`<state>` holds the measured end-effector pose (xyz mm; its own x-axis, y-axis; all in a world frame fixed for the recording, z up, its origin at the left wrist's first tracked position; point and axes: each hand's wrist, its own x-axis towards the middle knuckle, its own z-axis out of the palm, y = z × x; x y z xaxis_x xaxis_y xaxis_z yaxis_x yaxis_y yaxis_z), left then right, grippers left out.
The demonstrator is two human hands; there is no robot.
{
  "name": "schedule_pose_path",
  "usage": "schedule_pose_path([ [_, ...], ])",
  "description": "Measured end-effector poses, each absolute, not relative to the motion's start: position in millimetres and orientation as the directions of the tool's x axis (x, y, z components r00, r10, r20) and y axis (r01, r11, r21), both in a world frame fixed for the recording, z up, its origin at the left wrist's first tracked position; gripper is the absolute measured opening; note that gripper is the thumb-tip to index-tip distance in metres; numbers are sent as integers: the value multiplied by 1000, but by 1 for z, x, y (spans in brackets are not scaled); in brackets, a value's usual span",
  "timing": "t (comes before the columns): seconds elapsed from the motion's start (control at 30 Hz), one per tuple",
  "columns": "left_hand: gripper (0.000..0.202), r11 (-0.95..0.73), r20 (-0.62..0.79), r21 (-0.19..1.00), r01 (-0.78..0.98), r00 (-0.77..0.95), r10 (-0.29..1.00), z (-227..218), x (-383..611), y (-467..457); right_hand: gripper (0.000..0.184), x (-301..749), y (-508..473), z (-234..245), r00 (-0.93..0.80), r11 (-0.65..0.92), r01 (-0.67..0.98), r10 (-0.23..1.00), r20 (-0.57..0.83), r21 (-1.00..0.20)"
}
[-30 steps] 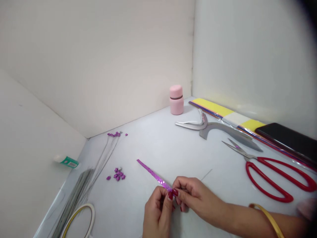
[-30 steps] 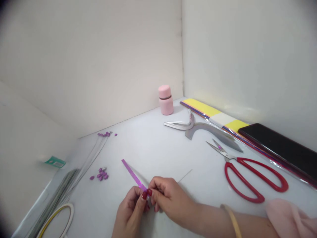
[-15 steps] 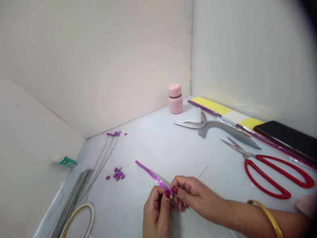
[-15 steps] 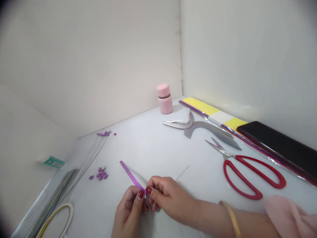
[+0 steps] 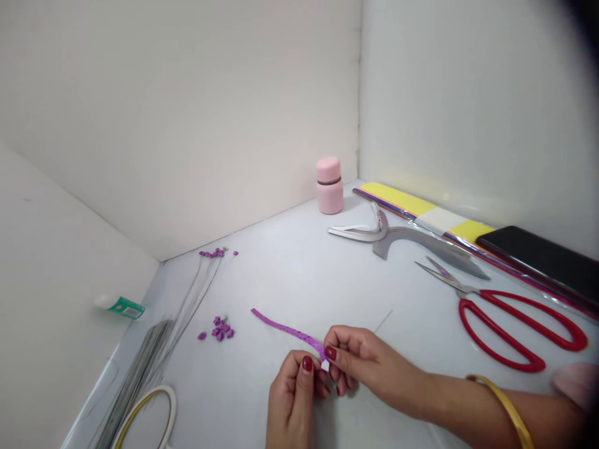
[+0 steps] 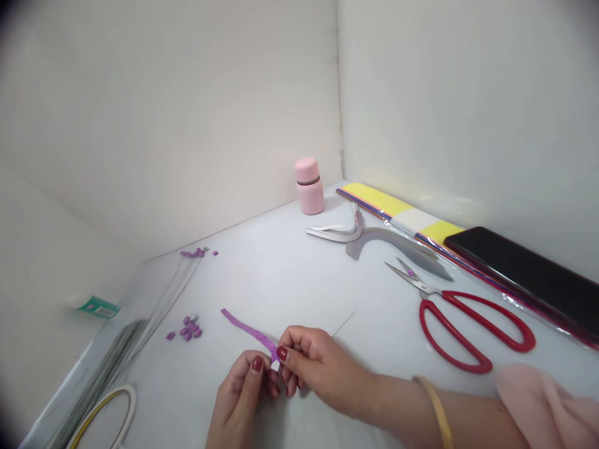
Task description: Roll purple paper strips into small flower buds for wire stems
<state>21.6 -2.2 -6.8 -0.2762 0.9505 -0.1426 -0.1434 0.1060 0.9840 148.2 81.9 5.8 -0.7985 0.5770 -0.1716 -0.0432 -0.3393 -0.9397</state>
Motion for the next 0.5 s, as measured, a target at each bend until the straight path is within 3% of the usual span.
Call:
schedule_pose_path([
  [0.2, 18, 35, -99, 966, -256, -243, 965, -6, 24, 0, 34, 147, 84, 7, -786, -371, -62, 590, -184, -926],
  [0.5, 18, 58, -150, 949, -309, -284, 947, -3, 26, 1, 35, 147, 79, 6, -792, -342, -38, 583, -180, -939],
])
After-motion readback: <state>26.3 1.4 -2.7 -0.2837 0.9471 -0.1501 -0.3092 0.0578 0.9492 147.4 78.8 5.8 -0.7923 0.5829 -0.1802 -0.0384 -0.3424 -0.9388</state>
